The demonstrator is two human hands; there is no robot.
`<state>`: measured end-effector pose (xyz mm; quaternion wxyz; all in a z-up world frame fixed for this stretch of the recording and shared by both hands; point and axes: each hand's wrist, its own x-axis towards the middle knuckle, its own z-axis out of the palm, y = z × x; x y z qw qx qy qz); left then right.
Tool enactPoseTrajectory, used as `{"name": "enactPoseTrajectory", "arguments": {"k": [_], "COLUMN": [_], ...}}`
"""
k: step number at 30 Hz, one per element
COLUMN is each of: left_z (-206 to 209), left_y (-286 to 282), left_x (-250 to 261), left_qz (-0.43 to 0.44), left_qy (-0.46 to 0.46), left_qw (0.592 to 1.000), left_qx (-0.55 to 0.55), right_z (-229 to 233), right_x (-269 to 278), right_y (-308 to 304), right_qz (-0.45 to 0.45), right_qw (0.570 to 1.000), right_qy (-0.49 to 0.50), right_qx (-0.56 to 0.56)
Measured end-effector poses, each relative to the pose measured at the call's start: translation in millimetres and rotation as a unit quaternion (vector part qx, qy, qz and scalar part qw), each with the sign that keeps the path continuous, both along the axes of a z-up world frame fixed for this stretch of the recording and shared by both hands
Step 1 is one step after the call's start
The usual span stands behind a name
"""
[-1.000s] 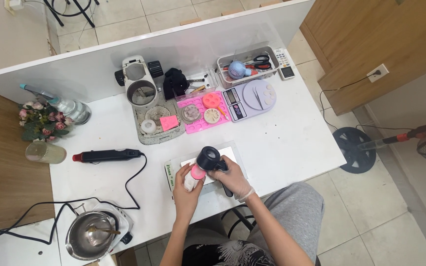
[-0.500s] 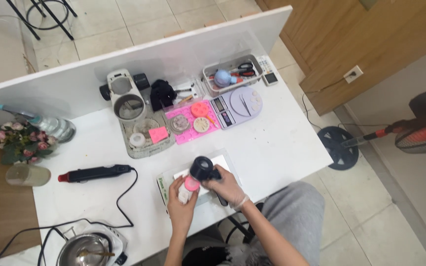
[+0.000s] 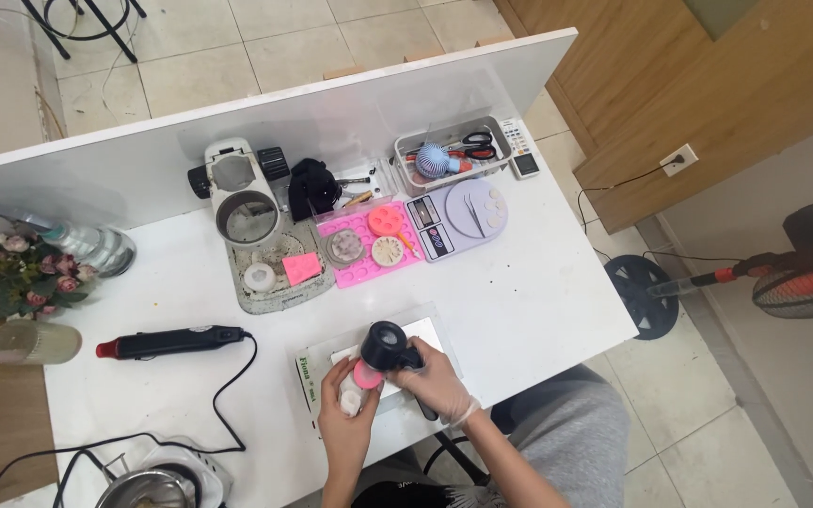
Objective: The recorder is preparing candles by melting wax, using a heat gun to smooth surfaces, and cleaning the workstation.
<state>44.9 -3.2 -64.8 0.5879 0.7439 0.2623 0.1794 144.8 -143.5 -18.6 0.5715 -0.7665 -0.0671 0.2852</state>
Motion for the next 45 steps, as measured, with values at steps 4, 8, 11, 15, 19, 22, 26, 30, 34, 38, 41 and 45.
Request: {"name": "enactPoseTrajectory", "arguments": {"k": [4,8,11,15,19,22,26,30,34,38,41,45], "left_z": [-2,-6,-11,-24,-36,-55,-137,-138,-135,-128,-20,-29], "left_y": [1,0,0,-1,-4,-4,-3,-1,2,-7,-50,-79], "left_x": [-3,-2,-3,-5,-5,-5,-17,-20,-26,-15,-1,5], "left_qz": [-0.002,-0.005,-0.002,-0.005,0.01,0.011,-0.042,-0.009,0.025,0.068,0.172,0.233], "left_qy": [-0.002,-0.025,-0.016,-0.022,0.001,0.023,-0.035,-0.029,0.011,0.041,0.179,0.166], "left_qw": [0.999,0.996,0.999,0.998,0.999,0.999,0.998,0.999,0.998,0.994,0.959,0.942], "left_qx": [-0.038,-0.083,-0.049,-0.06,-0.05,-0.028,-0.012,0.013,0.05,0.078,0.139,0.174], "right_z": [-4,1,2,8,6,1,-18,-91,-125,-125,-99,-112], "right_x": [-1,0,0,-1,7,13,17,17,11,26,31,42], "right_y": [1,3,3,6,4,4,-7,-22,-27,-20,-19,-12], "right_qz": [0.002,-0.005,-0.005,-0.002,0.029,0.04,0.041,0.1,0.14,0.189,0.186,0.225], "right_qw": [1.0,0.999,0.999,0.999,0.998,0.994,0.98,0.977,0.971,0.974,0.931,0.934], "right_qy": [0.001,0.031,0.031,0.036,0.046,0.089,0.193,0.171,0.133,0.051,0.252,0.186], "right_qx": [0.005,-0.008,-0.019,-0.022,-0.042,-0.045,0.04,0.079,0.14,0.112,0.186,0.207]}}
